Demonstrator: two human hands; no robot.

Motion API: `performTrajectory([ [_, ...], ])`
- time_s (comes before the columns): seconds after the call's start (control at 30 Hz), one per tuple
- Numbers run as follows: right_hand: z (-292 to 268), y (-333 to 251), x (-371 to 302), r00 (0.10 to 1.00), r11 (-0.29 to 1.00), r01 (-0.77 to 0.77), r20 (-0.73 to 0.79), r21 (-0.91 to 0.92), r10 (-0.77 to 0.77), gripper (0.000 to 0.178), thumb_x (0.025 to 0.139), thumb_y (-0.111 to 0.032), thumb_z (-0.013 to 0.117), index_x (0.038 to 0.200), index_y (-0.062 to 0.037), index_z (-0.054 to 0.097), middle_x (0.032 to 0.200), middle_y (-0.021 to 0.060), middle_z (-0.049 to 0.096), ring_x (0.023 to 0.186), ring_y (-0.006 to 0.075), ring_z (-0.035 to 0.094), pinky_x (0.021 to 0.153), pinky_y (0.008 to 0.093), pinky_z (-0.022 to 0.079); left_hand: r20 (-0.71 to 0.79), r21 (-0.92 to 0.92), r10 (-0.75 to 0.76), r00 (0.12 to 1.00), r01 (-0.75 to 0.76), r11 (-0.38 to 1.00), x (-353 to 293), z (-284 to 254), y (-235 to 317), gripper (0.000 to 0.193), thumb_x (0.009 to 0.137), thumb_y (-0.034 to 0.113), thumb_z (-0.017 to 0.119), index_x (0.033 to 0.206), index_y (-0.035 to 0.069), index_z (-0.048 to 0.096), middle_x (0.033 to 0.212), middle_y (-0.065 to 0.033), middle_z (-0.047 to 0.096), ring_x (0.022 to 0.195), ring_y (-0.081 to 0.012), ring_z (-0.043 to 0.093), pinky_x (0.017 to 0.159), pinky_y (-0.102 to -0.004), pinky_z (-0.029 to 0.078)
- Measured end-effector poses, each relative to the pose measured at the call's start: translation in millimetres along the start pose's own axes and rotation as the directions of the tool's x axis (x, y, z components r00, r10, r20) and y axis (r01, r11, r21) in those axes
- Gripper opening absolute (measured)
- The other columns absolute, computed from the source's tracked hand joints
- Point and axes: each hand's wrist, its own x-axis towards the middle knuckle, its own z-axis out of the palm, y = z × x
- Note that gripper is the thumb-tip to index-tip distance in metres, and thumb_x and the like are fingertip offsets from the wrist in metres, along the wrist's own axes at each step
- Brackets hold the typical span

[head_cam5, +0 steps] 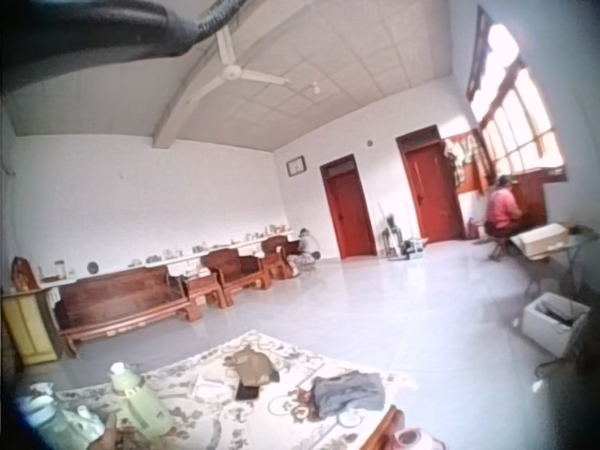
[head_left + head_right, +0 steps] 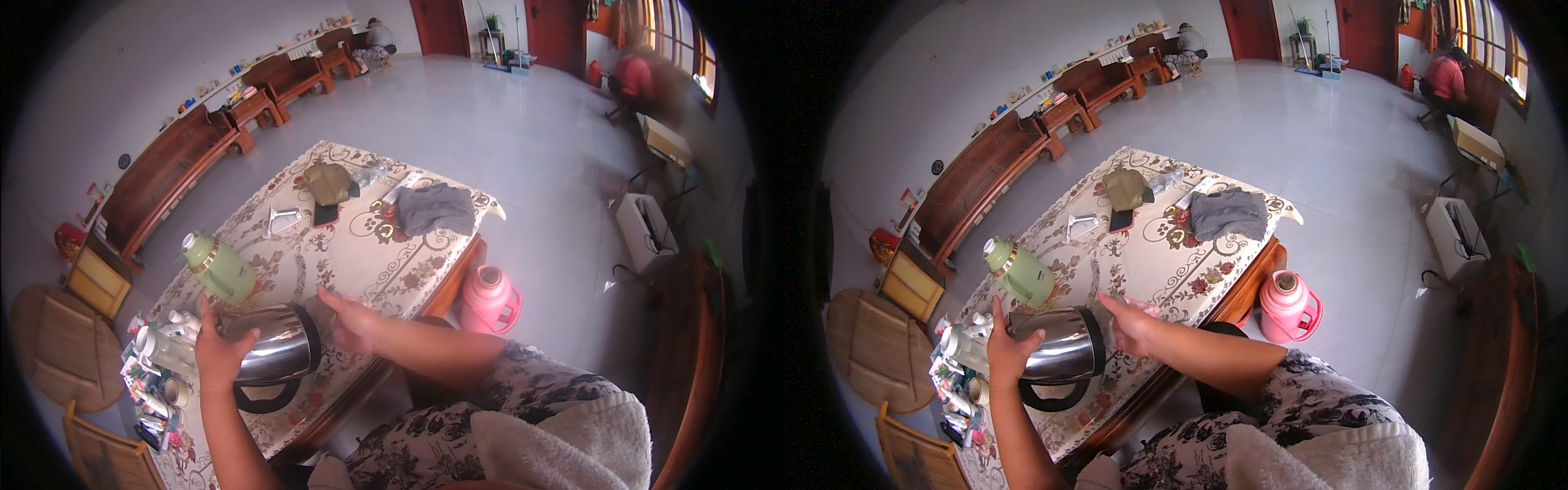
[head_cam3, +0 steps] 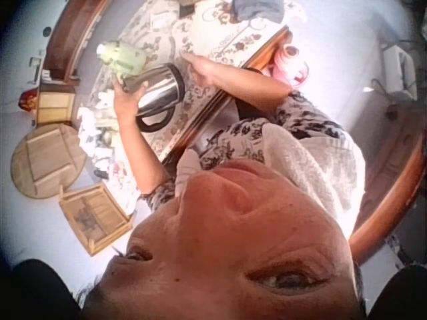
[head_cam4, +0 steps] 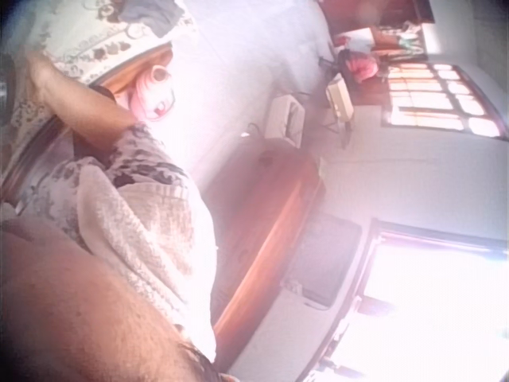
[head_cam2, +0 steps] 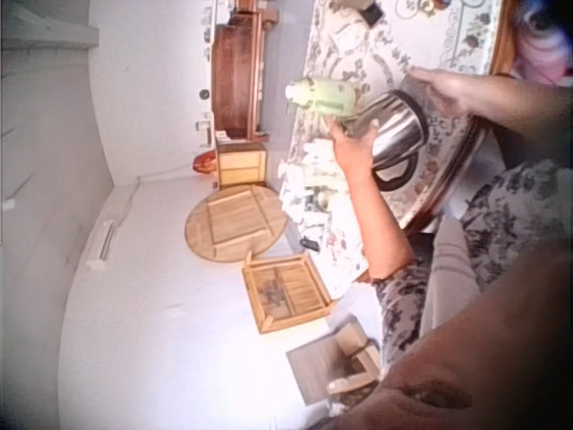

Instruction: The person sits on the floor and wipes a floral-patterned tablecloth with a cloth. They move a green thermos and a silver kettle to clean underneath them, then wipe the kettle itself before placing it back on the table.

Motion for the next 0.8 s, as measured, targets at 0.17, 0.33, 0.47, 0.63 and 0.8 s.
performTrajectory([
  [0.17, 11.9, -9.7, 68.3, 0.942, 0.992, -0.092, 0.331, 0.09, 0.057, 0.099, 0.088, -0.079, 0.031, 0.152, -0.0038, 0.023, 0.148, 0.0185, 0.044, 0.141, 0.0287, 0.035, 0.114, 0.0494, 0.026, 0.007, -0.049, 0.065, 0.998, -0.064, 0.997, -6.6, 1.2, -6.0, 0.109, 0.066, 0.022, 0.087, 0.152, 0.004, 0.022, 0.12, -0.0189, 0.064, 0.11, -0.0319, 0.063, 0.094, -0.0371, 0.048],
  [0.33, 13.9, 43.8, 124.4, 0.691, 0.922, -0.316, 0.721, 0.224, 0.062, 0.099, 0.085, -0.083, 0.024, 0.145, -0.0069, 0.044, 0.142, 0.0144, 0.052, 0.127, 0.03, 0.053, 0.108, 0.0445, 0.039, -0.025, -0.145, 0.071, 0.997, -0.074, 0.987, -11.1, -1.5, -6.6, 0.11, 0.068, 0.016, 0.086, 0.154, 0.007, 0.019, 0.12, -0.0156, 0.064, 0.107, -0.0283, 0.064, 0.094, -0.0355, 0.048],
  [0.47, 16.4, 69.6, 110.6, 0.686, 0.924, -0.307, 0.726, 0.229, 0.048, 0.093, 0.087, -0.081, 0.024, 0.147, -0.0126, 0.042, 0.142, 0.0121, 0.052, 0.128, 0.0289, 0.051, 0.108, 0.0458, 0.038, -0.067, -0.156, -0.041, 0.997, 0.03, 0.987, -24.7, -2.9, -10.1, 0.11, 0.068, 0.016, 0.085, 0.155, 0.009, 0.019, 0.121, -0.0168, 0.064, 0.107, -0.0286, 0.064, 0.095, -0.0355, 0.048],
  [0.63, -30.0, 86.3, 77.6, 0.822, 0.954, -0.29, 0.53, 0.075, 0.208, 0.086, 0.09, -0.077, 0.03, 0.15, -0.0163, 0.035, 0.148, 0.0109, 0.045, 0.136, 0.0271, 0.042, 0.114, 0.047, 0.029, -0.124, -0.056, -0.068, 0.99, 0.061, 0.997, -20.5, 4.7, -5.0, 0.111, 0.069, 0.018, 0.085, 0.155, 0.011, 0.016, 0.122, -0.0163, 0.063, 0.11, -0.0313, 0.063, 0.096, -0.0371, 0.047],
  [0.8, -27.6, 60.4, -8.7, 0.874, 0.982, -0.102, 0.485, 0.159, 0.012, 0.086, 0.089, -0.076, 0.035, 0.149, -0.0146, 0.035, 0.15, 0.0098, 0.042, 0.14, 0.0269, 0.036, 0.116, 0.0465, 0.024, -0.089, -0.09, 0.001, 0.996, -0.009, 0.996, -15.1, 3.1, -11.5, 0.111, 0.068, 0.019, 0.085, 0.154, 0.007, 0.016, 0.124, -0.0144, 0.062, 0.114, -0.0313, 0.06, 0.098, -0.0369, 0.046],
])
